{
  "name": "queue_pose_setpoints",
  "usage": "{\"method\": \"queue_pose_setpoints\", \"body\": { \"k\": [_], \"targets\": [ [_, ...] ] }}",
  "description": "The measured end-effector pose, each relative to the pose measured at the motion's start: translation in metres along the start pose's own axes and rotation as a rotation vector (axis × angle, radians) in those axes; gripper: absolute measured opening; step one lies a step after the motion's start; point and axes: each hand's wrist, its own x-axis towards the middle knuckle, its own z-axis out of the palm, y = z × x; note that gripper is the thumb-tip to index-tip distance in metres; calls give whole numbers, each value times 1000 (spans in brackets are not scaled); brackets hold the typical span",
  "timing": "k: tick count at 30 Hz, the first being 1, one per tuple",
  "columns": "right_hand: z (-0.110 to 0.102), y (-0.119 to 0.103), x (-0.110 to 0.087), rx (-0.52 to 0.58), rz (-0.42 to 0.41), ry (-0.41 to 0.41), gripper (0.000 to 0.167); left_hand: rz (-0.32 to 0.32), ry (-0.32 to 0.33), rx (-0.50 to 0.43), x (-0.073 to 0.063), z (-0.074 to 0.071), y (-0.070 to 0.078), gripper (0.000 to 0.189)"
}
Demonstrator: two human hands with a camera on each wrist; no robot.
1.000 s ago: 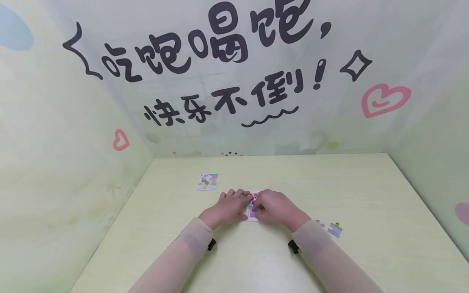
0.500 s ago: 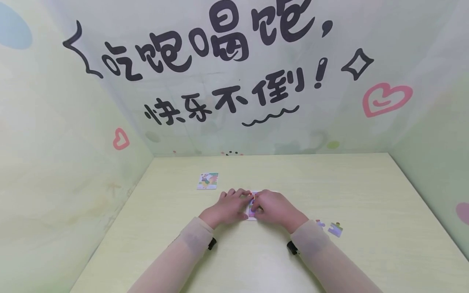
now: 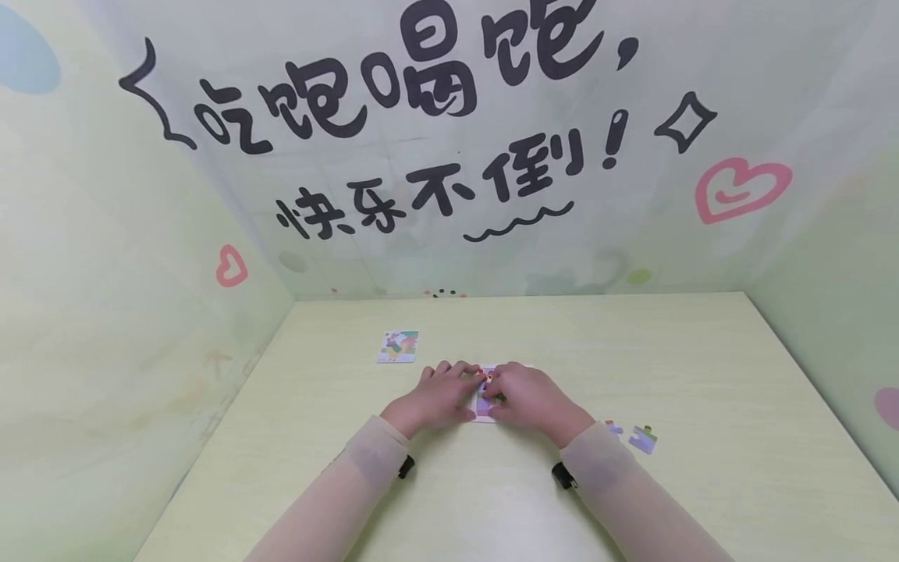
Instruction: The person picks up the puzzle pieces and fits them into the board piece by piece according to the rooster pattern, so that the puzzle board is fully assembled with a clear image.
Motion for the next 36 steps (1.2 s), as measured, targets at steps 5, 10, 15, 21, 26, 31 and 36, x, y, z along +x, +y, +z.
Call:
{"method": "queue_pose_setpoints", "body": {
  "k": [5,10,15,21,26,31,36],
  "targets": [
    [0,0,-1,24,-7,-1,13,-1,-1,13,0,-1,1,73],
    [2,1,0,60,-3,-9,10,-10,-7,9,-1,-2,2,72],
    [3,1,0,67,5,-5,9,-3,-5,12,0,-1,2,73],
    [3,1,2,55,7,-14,11,-9,-16,16,1,0,1,73],
    [2,1,2,55,4,-14,9,-13,-20,12,2,-2,1,73],
    [-1,1,-1,77,0,11,12,-11,-22,3,2,-1,1,73],
    [-5,4,-9,98,63,22,16,-18,-26,9,3,1,1,74]
  ]
}}
